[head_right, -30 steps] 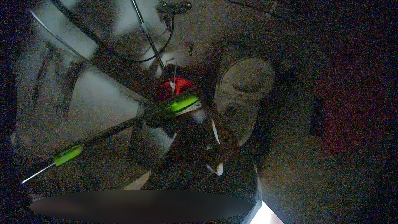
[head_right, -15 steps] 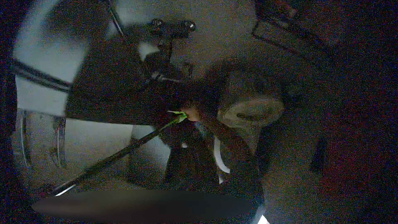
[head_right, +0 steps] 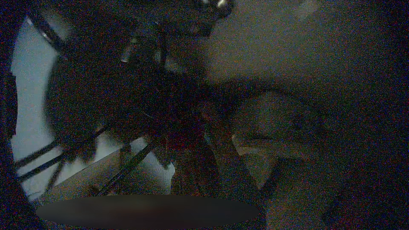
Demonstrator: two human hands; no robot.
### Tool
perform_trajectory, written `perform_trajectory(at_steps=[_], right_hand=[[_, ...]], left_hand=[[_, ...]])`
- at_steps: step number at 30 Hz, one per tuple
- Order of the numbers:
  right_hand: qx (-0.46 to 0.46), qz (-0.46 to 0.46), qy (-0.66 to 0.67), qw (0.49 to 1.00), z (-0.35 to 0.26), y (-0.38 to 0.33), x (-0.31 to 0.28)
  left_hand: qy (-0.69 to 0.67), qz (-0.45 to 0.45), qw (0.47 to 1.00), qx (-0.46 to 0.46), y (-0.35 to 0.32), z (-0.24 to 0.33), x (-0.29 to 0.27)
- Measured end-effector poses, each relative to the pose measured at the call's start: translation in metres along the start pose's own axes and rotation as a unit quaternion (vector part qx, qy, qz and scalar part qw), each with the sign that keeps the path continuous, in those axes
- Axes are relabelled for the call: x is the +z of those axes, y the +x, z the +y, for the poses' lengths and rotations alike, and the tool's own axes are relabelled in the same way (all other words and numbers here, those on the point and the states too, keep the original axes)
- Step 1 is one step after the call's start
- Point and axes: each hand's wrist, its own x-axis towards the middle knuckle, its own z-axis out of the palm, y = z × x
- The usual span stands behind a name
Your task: Mopping the tile floor in a living area and bathroom.
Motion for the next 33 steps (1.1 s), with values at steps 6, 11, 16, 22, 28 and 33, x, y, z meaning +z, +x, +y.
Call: perform_trajectory(at_steps=[6,11,16,22,28,33], right_hand=[[0.154,0.000,0.162,0.975,-0.073,-0.022,-0.061],[0.054,0.329,0.200,0.921,-0.074,0.007,-0.139],[0.083,0.096,0.141,0.982,-0.069,0.014,-0.168],[0.025,0.150,0.241,0.959,-0.019,0.021,-0.125],[-0.001,0.051,0.609,0.791,0.000,0.066,-0.020],[-0.066,0.009,0.031,0.997,0.003,0.101,0.027]], left_hand=[[0.334,-0.236,0.896,0.174,-0.070,0.011,-0.058],[0.808,-0.225,0.481,0.257,-0.019,0.024,-0.086],[0.958,-0.122,-0.123,0.228,0.036,0.040,-0.104],[0.910,-0.158,-0.195,0.331,0.057,0.049,-0.132],[0.884,-0.207,-0.238,0.345,-0.023,0.013,-0.041],[0.798,-0.207,-0.294,0.483,0.013,0.026,-0.056]])
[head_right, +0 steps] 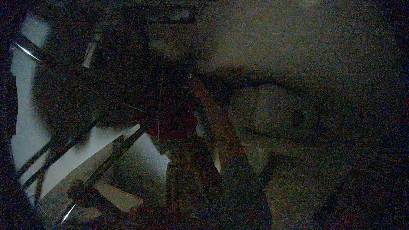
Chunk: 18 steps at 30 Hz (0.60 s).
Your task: Mopping the tile floor in a living area and bathroom.
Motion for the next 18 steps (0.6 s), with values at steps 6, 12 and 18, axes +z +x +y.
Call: perform_trajectory(at_steps=[6,12,18], right_hand=[[-0.015,0.226,-0.456,0.861,0.044,0.024,0.028],[-0.091,0.404,-0.899,0.144,0.105,0.017,0.060],[-0.163,0.037,-0.878,-0.449,-0.018,-0.021,0.053]], left_hand=[[-0.032,-0.060,0.998,0.001,-0.010,0.009,0.058],[0.077,-0.270,0.959,0.039,-0.023,0.034,0.082],[-0.054,-0.194,0.976,-0.089,0.033,0.036,-0.035]])
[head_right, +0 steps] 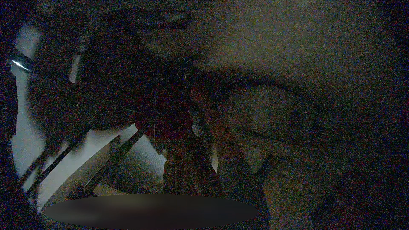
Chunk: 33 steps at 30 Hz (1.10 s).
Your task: Mopping the tile floor in a living area and bathroom.
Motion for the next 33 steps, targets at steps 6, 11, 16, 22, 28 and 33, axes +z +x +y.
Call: perform_trajectory(at_steps=[6,11,16,22,28,33], right_hand=[[-0.131,0.152,-0.659,0.725,-0.014,-0.038,0.054],[-0.374,-0.097,-0.029,0.922,-0.073,-0.038,-0.124],[-0.142,0.191,-0.364,0.900,-0.018,-0.041,-0.048],[-0.250,0.186,-0.537,0.784,-0.033,-0.048,0.052],[-0.324,0.192,-0.504,0.777,-0.065,-0.049,0.069],[-0.304,0.186,-0.319,0.878,-0.052,-0.039,0.070]], left_hand=[[-0.005,-0.028,1.000,0.006,0.018,-0.008,0.076],[-0.119,-0.068,0.990,-0.016,0.026,-0.061,0.018],[-0.055,-0.071,0.996,0.022,0.016,-0.012,0.006],[-0.062,-0.086,0.994,0.039,0.016,-0.005,0.004],[-0.107,-0.110,0.987,0.036,0.018,-0.024,0.028],[-0.122,-0.124,0.984,0.044,0.017,-0.019,0.049]])
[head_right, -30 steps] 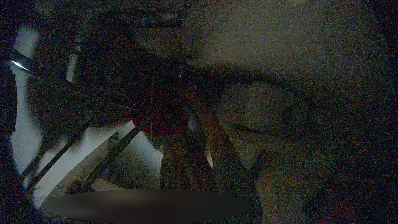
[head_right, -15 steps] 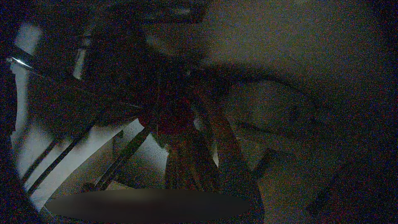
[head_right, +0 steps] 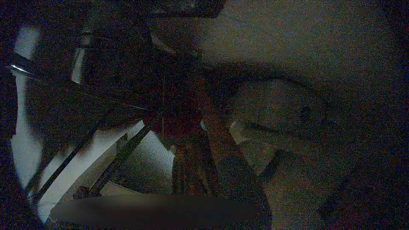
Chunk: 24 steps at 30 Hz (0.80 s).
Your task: Mopping the tile floor in a living area and bathroom.
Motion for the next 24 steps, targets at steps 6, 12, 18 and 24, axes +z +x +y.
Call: perform_trajectory(at_steps=[6,12,18,24], right_hand=[[0.066,0.033,0.176,0.982,0.030,0.013,-0.001],[0.067,0.049,0.132,0.988,0.042,-0.019,-0.023],[0.068,0.057,0.105,0.990,0.054,-0.031,-0.031],[0.072,0.074,0.067,0.992,0.067,-0.045,-0.053]], left_hand=[[-0.039,-0.008,0.999,0.014,0.001,-0.013,0.021],[-0.072,-0.021,0.997,0.024,0.022,-0.043,0.094],[-0.071,-0.070,0.995,0.018,-0.024,-0.021,0.066],[-0.053,-0.165,0.984,-0.037,-0.052,-0.006,0.011]])
